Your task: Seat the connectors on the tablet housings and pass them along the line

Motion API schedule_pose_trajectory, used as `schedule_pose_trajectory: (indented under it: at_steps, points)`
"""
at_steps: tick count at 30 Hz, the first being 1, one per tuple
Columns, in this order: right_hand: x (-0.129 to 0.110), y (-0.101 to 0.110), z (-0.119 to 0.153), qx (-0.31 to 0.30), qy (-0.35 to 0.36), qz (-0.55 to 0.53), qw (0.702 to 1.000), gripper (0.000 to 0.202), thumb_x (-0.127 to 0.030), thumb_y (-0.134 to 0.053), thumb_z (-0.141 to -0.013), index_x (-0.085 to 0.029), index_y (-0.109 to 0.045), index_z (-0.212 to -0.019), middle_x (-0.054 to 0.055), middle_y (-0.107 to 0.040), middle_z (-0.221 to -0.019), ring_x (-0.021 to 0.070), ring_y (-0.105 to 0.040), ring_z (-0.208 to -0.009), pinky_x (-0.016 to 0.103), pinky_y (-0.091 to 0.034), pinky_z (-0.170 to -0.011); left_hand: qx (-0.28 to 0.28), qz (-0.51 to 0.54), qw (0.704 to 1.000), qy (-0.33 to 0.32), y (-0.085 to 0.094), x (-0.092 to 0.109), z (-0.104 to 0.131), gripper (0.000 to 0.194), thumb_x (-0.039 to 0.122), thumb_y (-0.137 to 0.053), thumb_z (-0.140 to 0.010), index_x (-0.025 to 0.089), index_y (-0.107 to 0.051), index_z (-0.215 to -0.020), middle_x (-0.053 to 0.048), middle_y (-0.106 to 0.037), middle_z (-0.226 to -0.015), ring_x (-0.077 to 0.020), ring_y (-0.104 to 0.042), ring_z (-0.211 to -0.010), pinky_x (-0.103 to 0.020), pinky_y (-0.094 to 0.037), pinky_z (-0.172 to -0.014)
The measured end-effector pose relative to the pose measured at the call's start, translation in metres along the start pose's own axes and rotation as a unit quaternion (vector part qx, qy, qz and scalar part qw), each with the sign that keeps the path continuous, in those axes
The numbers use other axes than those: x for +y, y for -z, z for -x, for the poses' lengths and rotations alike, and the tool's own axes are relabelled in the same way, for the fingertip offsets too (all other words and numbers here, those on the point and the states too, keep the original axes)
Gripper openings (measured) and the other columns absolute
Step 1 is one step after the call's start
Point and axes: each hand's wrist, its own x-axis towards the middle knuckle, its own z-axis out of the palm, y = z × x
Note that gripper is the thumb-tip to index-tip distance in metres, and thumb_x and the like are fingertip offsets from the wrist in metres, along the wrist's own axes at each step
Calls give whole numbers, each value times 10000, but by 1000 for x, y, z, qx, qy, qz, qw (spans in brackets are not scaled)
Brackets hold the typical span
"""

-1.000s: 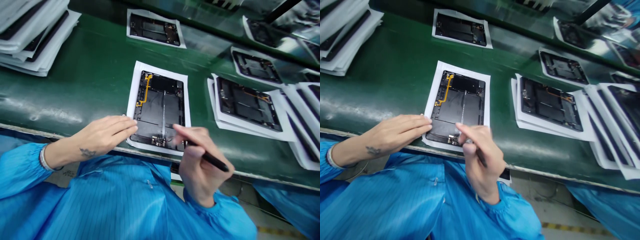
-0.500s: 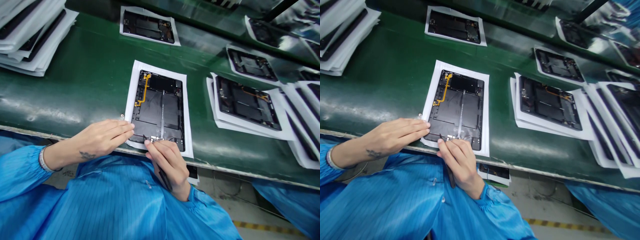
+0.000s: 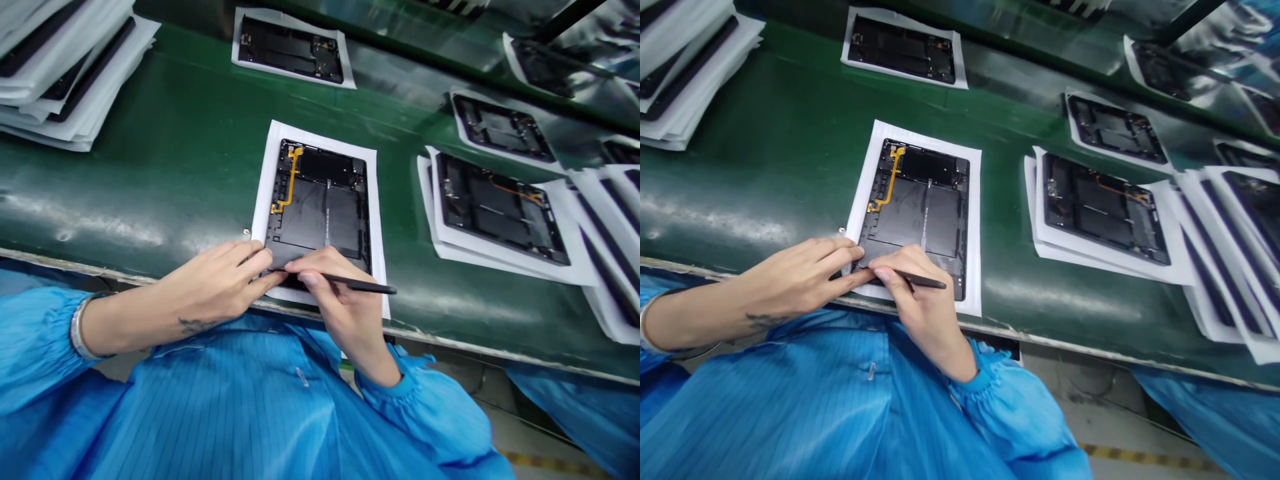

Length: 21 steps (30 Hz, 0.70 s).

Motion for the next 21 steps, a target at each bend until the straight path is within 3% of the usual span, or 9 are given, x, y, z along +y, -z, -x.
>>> schedule_pose_trajectory:
  at_steps: [7, 14, 18, 21]
  points:
    - [2, -2, -1, -33, 25, 14, 999, 153, -152, -575, -964, -214, -715, -964, 30, -762, -886, 173, -678, -813, 337, -547, -746, 2, 5, 1000, 10, 2, 4, -2, 302, 122, -421, -1016, 118, -632, -1231, -159, -648, -1192, -266, -646, -1067, -380, -542, -883]
    - [-1, -1, -6, -67, 57, 32, 996, 132, -128, -579, -961, -201, -689, -970, 38, -746, -898, 168, -668, -819, 343, -535, -756, 94, 31, 994, -48, -5, -14, 11, 302, 96, -396, -1017, 110, -656, -1170, -127, -695, -1227, -213, -678, -1121, -310, -543, -970]
    - [2, 12, -1, -68, 59, 42, 995, 123, -118, -591, -952, -185, -690, -976, 44, -740, -892, 169, -665, -825, 336, -531, -746, 87, 44, 995, -33, -6, -20, 15, 344, 75, -366, -1026, 125, -612, -1261, -74, -690, -1291, -174, -669, -1168, -280, -516, -1026]
    - [3, 26, 7, -51, 39, 67, 996, 147, -93, -598, -938, -198, -698, -964, 38, -745, -880, 176, -684, -823, 337, -532, -736, 87, 11, 996, -29, -3, -14, 7, 334, 84, -408, -1017, 142, -624, -1266, -74, -719, -1224, -189, -698, -1088, -311, -542, -966]
